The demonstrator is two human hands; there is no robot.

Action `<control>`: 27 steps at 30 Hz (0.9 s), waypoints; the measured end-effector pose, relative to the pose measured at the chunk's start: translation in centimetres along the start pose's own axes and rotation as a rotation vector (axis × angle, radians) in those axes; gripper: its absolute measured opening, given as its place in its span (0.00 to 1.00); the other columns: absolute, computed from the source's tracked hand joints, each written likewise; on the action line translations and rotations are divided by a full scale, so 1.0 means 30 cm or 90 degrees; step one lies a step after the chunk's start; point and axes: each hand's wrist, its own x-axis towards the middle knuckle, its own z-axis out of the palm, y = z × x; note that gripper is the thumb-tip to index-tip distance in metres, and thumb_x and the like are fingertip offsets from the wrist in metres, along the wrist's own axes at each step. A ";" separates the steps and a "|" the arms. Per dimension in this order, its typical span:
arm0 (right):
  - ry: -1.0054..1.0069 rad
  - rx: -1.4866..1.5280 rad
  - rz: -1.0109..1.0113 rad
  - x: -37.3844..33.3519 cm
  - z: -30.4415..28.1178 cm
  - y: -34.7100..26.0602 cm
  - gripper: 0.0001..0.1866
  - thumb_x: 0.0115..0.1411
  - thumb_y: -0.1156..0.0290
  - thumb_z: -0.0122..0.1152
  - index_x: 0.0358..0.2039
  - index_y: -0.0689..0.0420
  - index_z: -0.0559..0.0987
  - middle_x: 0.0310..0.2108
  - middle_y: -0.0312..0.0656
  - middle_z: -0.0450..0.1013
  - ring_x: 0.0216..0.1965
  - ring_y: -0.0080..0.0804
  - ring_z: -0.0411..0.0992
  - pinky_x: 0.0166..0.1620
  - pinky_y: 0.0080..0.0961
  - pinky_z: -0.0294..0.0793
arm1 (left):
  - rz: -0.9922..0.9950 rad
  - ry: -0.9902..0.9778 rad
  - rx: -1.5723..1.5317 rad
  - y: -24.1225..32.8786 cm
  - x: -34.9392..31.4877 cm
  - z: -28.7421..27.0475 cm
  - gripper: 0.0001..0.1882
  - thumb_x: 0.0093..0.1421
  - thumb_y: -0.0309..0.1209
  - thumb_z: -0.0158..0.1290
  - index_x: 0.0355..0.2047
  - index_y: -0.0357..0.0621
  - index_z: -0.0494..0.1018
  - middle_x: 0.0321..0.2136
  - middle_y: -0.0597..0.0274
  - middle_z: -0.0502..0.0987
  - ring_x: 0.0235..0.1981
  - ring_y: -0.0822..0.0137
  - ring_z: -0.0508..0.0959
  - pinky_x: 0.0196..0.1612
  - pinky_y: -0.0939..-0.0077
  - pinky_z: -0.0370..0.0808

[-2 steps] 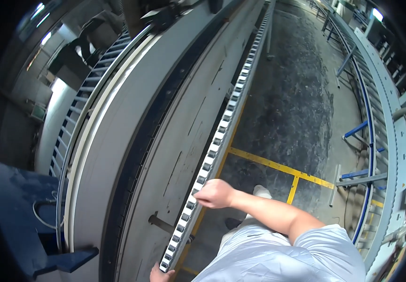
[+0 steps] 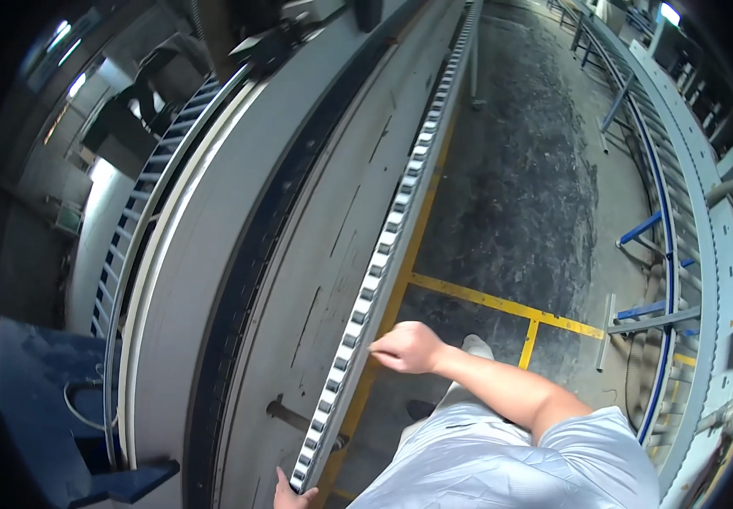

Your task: Feeding wood planks into an edge-banding machine and sanding wood edges in a woodworking factory.

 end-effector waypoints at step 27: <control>0.401 -0.077 0.672 -0.440 -1.846 1.648 0.06 0.56 0.73 0.62 0.32 0.61 0.82 0.27 0.40 0.79 0.27 0.19 0.74 0.32 0.19 0.73 | 0.566 0.124 -0.054 2.847 0.741 0.452 0.31 0.52 0.34 0.61 0.57 0.44 0.68 0.63 0.45 0.58 0.59 0.49 0.66 0.59 0.62 0.68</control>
